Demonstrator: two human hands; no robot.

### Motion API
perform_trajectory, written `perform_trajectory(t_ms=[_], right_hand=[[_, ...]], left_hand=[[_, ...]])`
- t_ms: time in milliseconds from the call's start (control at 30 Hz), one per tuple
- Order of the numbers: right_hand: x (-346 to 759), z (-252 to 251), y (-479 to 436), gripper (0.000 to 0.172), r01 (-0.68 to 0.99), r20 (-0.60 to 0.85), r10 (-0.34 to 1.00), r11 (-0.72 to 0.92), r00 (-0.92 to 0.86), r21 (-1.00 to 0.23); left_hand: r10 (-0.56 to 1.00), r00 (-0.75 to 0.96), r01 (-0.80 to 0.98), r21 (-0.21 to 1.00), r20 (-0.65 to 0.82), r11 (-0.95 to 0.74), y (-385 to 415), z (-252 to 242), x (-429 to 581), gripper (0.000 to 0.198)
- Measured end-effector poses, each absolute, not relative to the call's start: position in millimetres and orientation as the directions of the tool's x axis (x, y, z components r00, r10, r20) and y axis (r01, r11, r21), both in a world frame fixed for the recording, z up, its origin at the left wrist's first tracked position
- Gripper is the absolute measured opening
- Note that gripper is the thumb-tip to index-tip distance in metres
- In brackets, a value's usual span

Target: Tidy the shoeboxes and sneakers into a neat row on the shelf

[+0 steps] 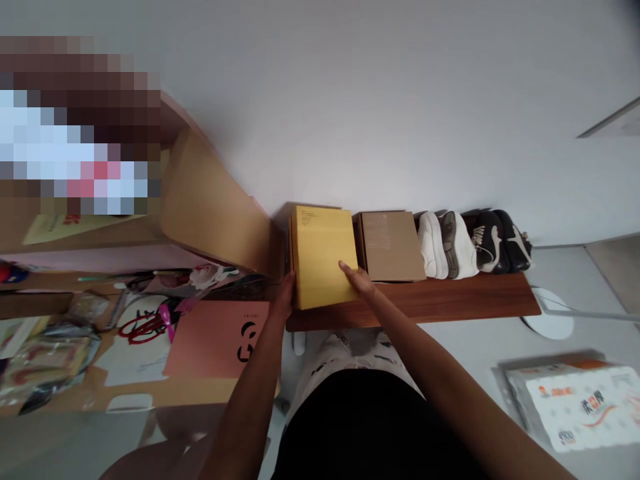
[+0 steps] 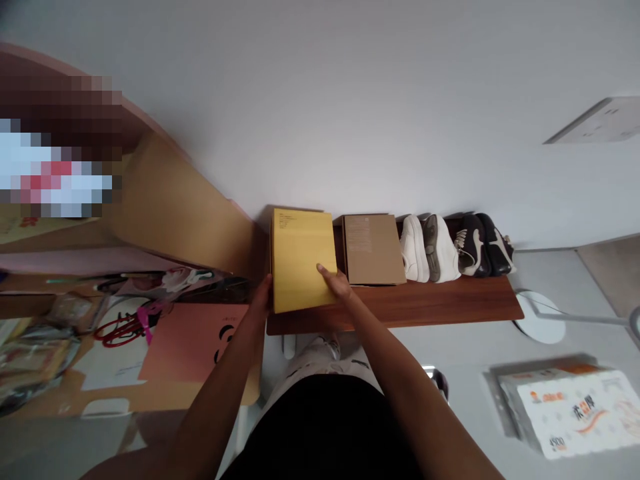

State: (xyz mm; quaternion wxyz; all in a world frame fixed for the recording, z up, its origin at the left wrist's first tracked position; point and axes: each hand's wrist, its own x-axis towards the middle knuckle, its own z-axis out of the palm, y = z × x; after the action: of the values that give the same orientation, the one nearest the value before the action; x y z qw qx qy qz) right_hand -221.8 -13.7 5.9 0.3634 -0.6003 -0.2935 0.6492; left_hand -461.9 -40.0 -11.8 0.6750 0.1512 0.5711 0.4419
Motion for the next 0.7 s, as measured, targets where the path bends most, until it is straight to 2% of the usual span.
perform_trajectory(t_ms=[67,133,233,400,500,700], right_hand=[[-222,10,-15,0.058,-0.144,-0.579,0.812,-0.583,-0.07,-0.8],[-223,11,-17,0.056,-0.18,-0.586,0.802,-0.597,-0.114,-0.782],[-225,10,-18,0.061,-0.188,-0.566,0.819,-0.573,-0.095,-0.797],[-238,13,-17,0.073,0.008,-0.424,0.905,-0.424,0.033,-0.906],[-252,21,-22,0.077,0.082,-0.384,0.922,-0.386,0.04,-0.919],[-269,39,-33,0.086,-0.074,-0.368,0.92,-0.38,-0.133,-0.922]], left_hand=[[0.791,-0.098,-0.408,0.75,-0.604,0.521,-45,-7,-467,0.06],[0.811,-0.081,-0.417,0.759,-0.58,0.501,-49,2,-470,0.058],[0.827,-0.046,-0.409,0.766,-0.56,0.496,-53,17,-473,0.056],[0.839,-0.204,-0.221,0.858,-0.505,0.463,-48,35,-467,0.05],[0.863,-0.255,-0.08,0.899,-0.435,0.43,-46,45,-458,0.048],[0.881,-0.291,0.133,0.897,-0.372,0.422,-45,56,-443,0.046]])
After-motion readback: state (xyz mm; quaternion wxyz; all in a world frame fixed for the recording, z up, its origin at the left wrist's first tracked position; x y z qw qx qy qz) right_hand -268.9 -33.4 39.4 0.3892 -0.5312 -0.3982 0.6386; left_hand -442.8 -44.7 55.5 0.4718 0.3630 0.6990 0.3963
